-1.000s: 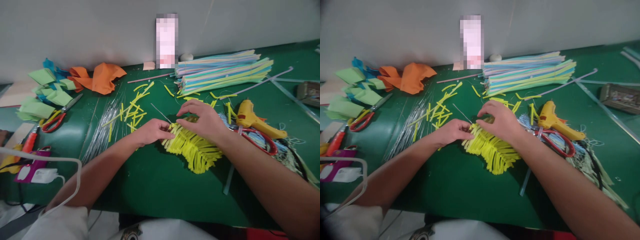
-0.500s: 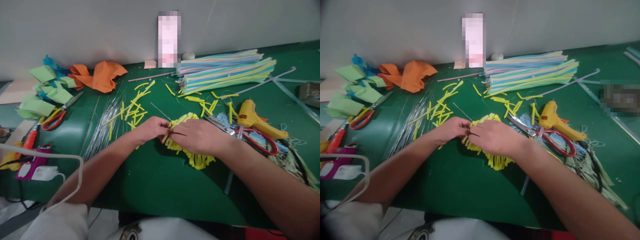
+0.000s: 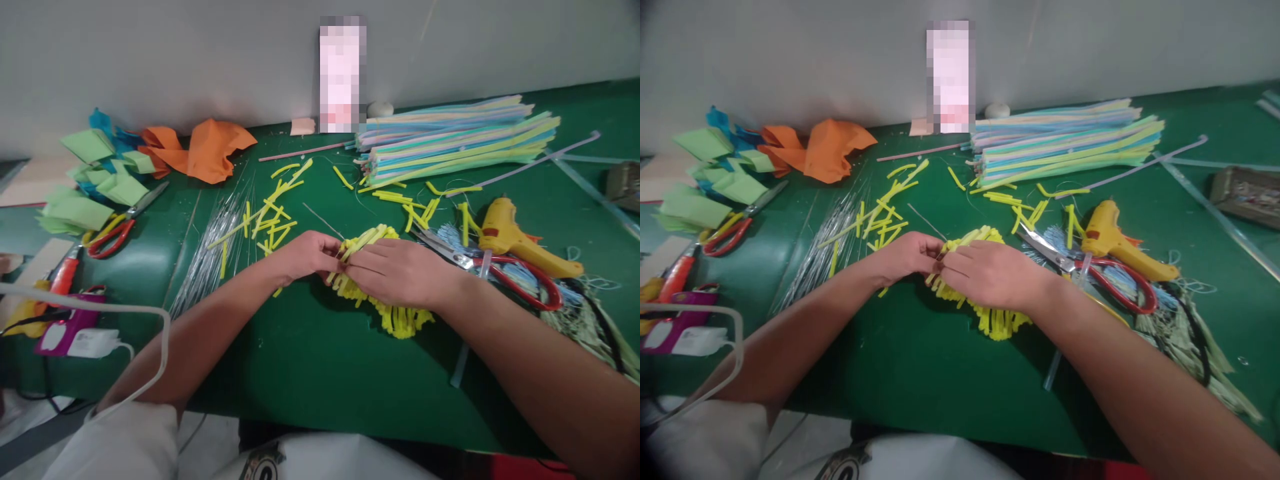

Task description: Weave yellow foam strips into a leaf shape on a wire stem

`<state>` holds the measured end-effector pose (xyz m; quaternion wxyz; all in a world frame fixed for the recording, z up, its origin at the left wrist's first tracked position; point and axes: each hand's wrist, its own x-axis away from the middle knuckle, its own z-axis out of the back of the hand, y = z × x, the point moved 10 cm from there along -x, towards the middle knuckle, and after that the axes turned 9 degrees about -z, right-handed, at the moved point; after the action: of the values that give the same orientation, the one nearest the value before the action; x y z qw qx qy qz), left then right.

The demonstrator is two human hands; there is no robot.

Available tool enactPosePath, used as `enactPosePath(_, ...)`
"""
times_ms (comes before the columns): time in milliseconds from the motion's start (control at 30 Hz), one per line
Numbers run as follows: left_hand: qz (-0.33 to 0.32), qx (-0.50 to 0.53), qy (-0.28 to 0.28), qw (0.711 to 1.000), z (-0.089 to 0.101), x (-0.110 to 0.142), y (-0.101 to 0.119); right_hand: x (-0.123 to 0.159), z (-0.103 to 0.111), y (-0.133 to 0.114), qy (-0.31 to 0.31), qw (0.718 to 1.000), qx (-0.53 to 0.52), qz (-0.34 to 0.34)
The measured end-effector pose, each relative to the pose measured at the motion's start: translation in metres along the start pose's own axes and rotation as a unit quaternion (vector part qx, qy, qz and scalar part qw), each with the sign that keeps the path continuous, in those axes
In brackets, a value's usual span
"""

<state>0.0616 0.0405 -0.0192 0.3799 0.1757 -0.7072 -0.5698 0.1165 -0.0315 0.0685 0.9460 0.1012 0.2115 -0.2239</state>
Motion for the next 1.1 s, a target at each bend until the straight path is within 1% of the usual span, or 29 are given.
enactPosePath(300,0.002,0.008,-0.001,1.000,0.0006,-0.0013,-0.0017,0.0023,0.0017,-0.0004,0.012,1.000,0.006,0.010)
enactPosePath(567,0.001,-0.025,-0.007,1.000,0.0015,-0.0016,-0.0053,0.0020,0.0023,0.0030,0.014,1.000,0.003,-0.005)
enactPosePath(800,0.007,0.019,-0.021,1.000,-0.0029,-0.0007,-0.0014,0.0012,0.0073,0.0056,0.032,0.999,0.005,-0.015)
enactPosePath(1100,0.007,0.027,-0.006,1.000,-0.0023,0.0013,0.0002,0.0025,0.0072,0.0073,0.026,0.999,0.014,-0.015)
